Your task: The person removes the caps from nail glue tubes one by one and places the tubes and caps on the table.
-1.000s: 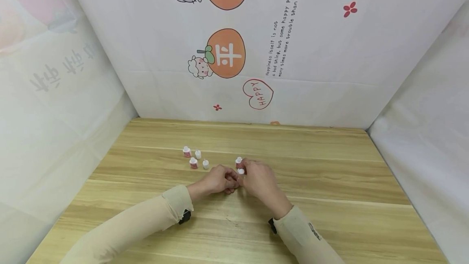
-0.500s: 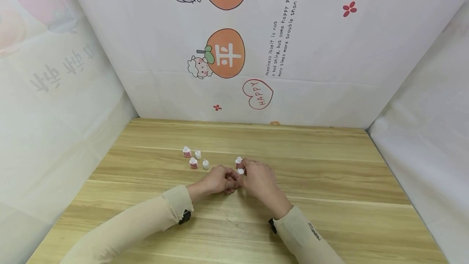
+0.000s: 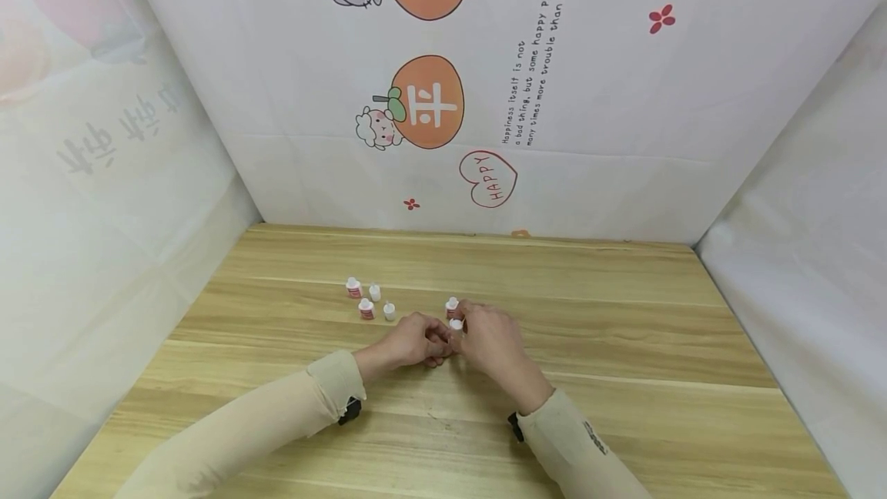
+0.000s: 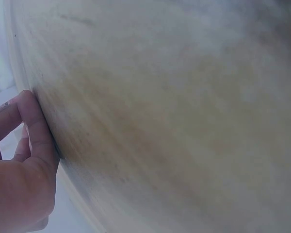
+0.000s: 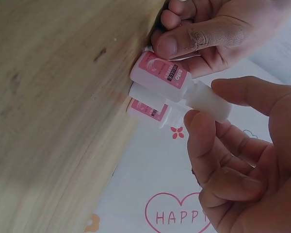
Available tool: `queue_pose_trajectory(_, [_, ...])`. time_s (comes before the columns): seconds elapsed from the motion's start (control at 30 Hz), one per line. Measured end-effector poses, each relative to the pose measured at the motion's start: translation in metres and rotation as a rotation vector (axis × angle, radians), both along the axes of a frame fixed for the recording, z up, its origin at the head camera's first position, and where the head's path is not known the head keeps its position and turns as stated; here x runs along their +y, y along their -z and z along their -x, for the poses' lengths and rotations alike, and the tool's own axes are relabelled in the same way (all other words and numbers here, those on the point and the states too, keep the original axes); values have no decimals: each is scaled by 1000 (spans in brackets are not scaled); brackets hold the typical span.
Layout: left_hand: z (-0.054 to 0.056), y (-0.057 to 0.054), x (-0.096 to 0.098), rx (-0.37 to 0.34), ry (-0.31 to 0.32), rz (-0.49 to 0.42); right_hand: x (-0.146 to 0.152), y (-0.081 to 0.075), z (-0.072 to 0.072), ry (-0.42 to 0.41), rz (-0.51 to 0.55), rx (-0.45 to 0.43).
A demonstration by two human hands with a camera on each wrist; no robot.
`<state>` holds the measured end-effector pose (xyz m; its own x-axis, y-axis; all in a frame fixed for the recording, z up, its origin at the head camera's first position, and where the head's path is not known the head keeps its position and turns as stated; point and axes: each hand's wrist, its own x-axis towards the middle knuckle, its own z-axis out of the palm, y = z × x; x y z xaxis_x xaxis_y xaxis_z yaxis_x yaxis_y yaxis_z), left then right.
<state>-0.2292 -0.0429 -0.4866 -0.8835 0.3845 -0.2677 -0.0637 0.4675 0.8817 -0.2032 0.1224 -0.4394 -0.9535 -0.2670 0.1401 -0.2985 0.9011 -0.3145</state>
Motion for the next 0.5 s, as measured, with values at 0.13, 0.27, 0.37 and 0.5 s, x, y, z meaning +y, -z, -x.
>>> queue_pose_trajectory(0.13, [0, 0, 0, -2, 0, -3, 0, 0, -1, -8, 2, 16])
queue_pose_trajectory(0.27, [0, 1, 0, -4, 2, -1, 1, 0, 0, -16, 5, 16])
queue_pose_trajectory(0.37, [1, 1, 0, -1, 3, 0, 1, 1, 1, -17, 11, 12])
queue_pose_trajectory(0.5, [1, 2, 0, 13, 6, 11, 1, 1, 1, -12, 4, 9])
